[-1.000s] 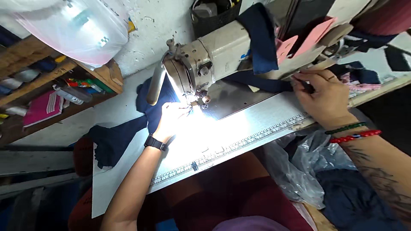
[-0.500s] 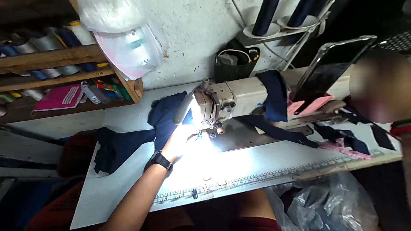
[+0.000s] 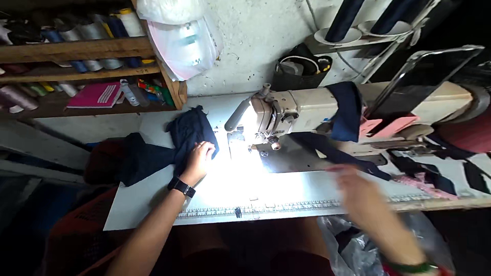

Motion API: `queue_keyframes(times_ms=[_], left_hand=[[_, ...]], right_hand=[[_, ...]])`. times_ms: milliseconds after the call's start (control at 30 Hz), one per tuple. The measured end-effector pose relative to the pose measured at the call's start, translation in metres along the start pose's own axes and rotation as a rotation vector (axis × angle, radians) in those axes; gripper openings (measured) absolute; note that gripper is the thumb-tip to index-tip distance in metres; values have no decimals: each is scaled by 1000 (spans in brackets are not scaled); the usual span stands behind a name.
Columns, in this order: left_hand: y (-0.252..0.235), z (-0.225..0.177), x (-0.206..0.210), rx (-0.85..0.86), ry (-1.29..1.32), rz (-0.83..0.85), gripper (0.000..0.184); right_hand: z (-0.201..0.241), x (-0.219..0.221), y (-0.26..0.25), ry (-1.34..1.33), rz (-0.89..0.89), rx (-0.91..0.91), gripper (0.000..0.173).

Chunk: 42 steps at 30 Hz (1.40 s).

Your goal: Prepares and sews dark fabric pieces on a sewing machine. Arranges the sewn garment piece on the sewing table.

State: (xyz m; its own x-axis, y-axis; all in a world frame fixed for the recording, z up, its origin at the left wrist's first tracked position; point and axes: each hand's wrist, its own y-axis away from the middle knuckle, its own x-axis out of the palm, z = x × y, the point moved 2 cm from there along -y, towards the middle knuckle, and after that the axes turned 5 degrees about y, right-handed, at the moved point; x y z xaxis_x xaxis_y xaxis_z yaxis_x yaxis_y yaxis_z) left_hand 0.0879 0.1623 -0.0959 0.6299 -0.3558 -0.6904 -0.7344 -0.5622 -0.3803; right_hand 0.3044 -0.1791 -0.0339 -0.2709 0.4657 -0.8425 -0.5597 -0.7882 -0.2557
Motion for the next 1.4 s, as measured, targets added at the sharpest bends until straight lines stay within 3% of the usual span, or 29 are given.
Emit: queue_keyframes(times_ms=[67,167,267,333,467,500,533,600,667,767,867,900,1067,1133,1267,1300,1400], left_hand=[[8,-4,1,15,13,-19,22],[12,-9,2,14,8,-12,21],[15,-10,3,12,13,-15,20],[18,-11,2,20,20,-19,19],[45,-26,5,62,8,55,21],[60,-36,9,101,26,94,21],[77,-51,14,134,68,154,21],[109,-88,17,194,230,249,20],[123,-109,11,264,316,151,21],[111,-95,-5,223,73,-41,30],[109,-58,-8,40,-128,94,47],[114,-52,-7,8,-180,159,51],[133,-54,-25,-61,-255,301,48],[128,-60,-35,-66,-277,291,41],[81,-62,-27,157,-267,120,22],[64,-58,-21,184,-273,130,20],[8,-35,-9,197,-293,247,45]], right_hand=[[55,65,0,199,157,-198,34],[103,125,-26,266,68,-441,18],[135,144,-67,-57,145,-216,33],[146,146,-84,-76,126,-177,33],[127,132,-75,191,206,-205,31],[117,127,-67,227,145,-237,30],[106,122,-57,228,68,-264,31],[90,106,-37,130,39,-151,46],[79,98,-14,29,-92,-163,42],[82,99,25,-82,-67,-304,39],[96,111,52,47,58,-376,62],[96,117,58,82,81,-388,62],[85,116,67,-100,69,-350,23],[81,113,68,-208,113,-311,23],[83,116,73,-181,57,-334,56],[85,119,75,-130,2,-351,55],[87,128,77,-31,-108,-390,29]])
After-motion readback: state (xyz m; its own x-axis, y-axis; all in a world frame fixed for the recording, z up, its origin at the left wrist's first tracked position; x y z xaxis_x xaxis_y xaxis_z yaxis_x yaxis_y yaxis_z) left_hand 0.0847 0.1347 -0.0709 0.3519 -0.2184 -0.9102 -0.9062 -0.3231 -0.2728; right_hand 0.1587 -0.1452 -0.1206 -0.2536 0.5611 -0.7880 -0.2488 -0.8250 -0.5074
